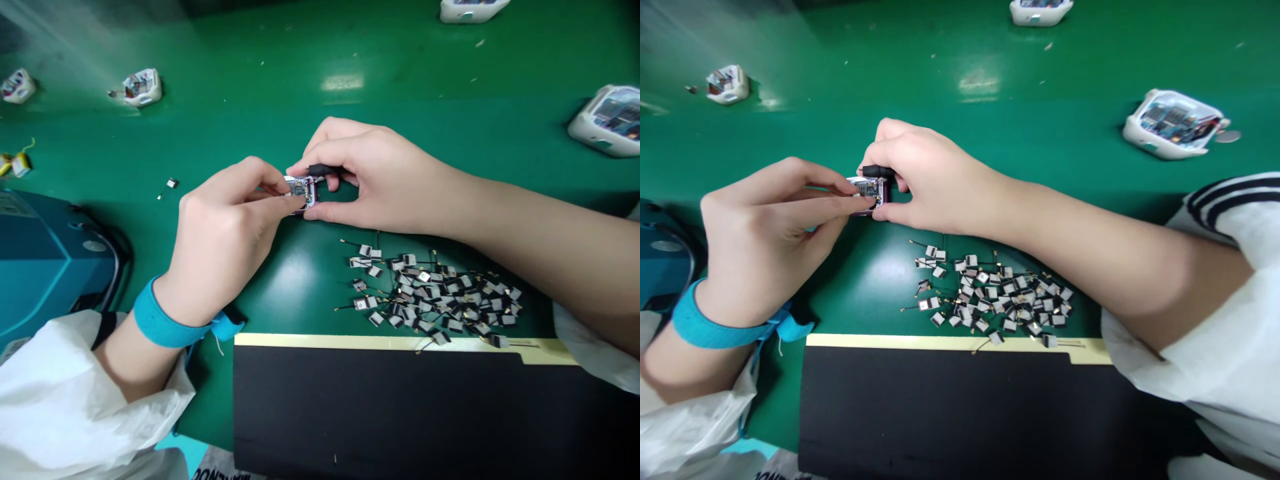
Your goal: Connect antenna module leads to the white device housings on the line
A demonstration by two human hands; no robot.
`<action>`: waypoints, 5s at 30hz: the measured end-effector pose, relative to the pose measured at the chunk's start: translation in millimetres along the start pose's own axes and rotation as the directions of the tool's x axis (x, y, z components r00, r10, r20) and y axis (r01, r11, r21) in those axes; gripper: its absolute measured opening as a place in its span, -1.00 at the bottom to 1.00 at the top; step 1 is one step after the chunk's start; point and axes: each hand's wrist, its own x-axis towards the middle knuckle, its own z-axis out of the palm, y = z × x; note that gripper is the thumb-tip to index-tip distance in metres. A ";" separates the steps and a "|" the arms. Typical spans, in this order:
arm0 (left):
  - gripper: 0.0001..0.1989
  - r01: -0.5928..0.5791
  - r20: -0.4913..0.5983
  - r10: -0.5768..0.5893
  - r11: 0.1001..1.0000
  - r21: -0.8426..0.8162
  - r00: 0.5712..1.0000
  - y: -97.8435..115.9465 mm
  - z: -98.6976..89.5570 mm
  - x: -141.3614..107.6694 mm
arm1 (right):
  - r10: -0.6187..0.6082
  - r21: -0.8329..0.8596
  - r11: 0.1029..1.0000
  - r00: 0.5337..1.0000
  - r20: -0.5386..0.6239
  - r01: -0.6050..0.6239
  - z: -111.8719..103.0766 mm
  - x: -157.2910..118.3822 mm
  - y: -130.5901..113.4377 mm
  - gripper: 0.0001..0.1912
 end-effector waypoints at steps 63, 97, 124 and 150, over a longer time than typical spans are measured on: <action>-0.73 -0.131 -0.014 0.131 0.991 0.038 0.991 -5.8 7.8 -5.1 | 0.074 0.127 0.992 0.901 -0.428 -0.021 2.6 -6.4 -21.2 -0.85; -0.71 -0.122 0.005 0.122 0.991 0.050 0.993 -4.5 8.9 -5.4 | 0.079 0.158 0.987 0.930 -0.359 -0.023 10.4 -4.8 -21.6 -0.77; -0.37 -0.101 0.089 0.178 0.831 -0.546 0.980 -27.2 8.7 -5.6 | 0.024 -0.346 0.938 0.996 0.086 0.007 -6.3 -13.8 -34.6 -0.74; -0.45 -0.031 -0.222 -0.087 0.877 -0.480 0.971 -11.0 8.3 -20.1 | -0.169 -0.702 0.712 0.976 -0.136 0.026 8.6 -4.2 -61.6 -0.97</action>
